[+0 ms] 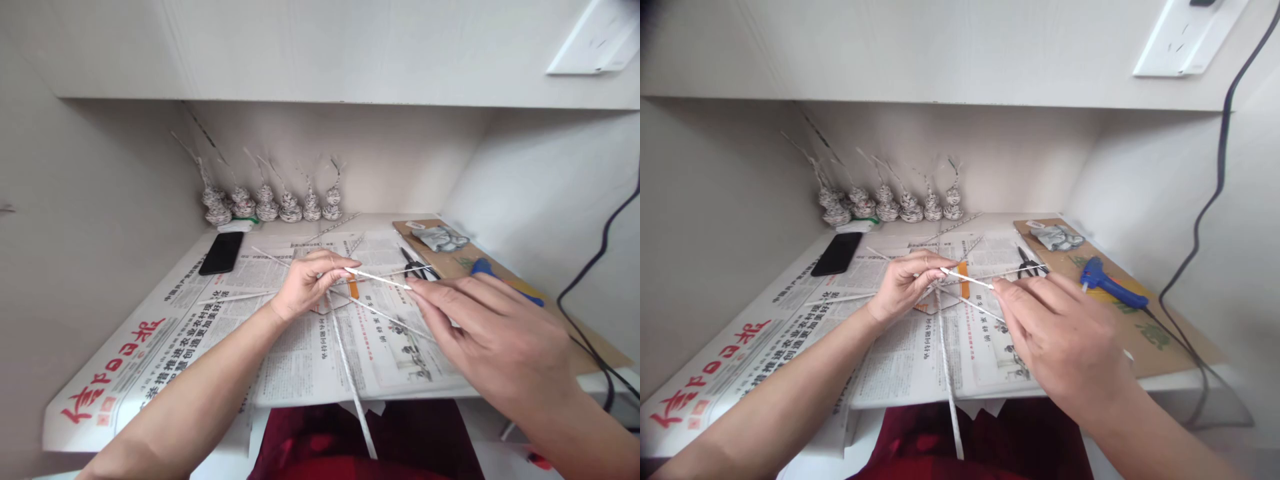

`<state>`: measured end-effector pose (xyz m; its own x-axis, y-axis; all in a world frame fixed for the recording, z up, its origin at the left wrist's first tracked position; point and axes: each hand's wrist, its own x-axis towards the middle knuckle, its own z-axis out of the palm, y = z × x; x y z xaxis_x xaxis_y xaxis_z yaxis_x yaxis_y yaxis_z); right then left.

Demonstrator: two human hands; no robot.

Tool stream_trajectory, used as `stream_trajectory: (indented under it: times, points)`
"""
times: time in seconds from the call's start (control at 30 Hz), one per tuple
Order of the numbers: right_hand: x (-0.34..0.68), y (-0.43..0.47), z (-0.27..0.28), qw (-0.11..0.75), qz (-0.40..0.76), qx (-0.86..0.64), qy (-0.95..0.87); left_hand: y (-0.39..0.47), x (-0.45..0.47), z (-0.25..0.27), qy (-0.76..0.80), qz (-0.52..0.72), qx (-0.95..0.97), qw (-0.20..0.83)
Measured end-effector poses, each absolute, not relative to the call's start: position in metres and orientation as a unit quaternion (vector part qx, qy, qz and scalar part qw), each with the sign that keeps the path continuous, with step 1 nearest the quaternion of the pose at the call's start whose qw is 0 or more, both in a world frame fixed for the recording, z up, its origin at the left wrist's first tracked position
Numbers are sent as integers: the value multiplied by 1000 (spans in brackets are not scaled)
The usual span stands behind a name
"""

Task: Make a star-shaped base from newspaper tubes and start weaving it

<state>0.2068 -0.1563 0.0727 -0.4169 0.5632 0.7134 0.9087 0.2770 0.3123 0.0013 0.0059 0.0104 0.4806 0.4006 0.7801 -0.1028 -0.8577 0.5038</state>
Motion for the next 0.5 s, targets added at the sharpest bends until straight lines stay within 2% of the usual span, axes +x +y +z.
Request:
stream_trajectory:
  times: [0.23, 0.5]
  points:
    - [203, -161, 78, 183, -346, -523, -757, 9, 2, 8, 79, 493, 850, 169]
    - [194, -162, 73, 187, -333, -529, -757, 9, 2, 5, 76, 472, 865, 150]
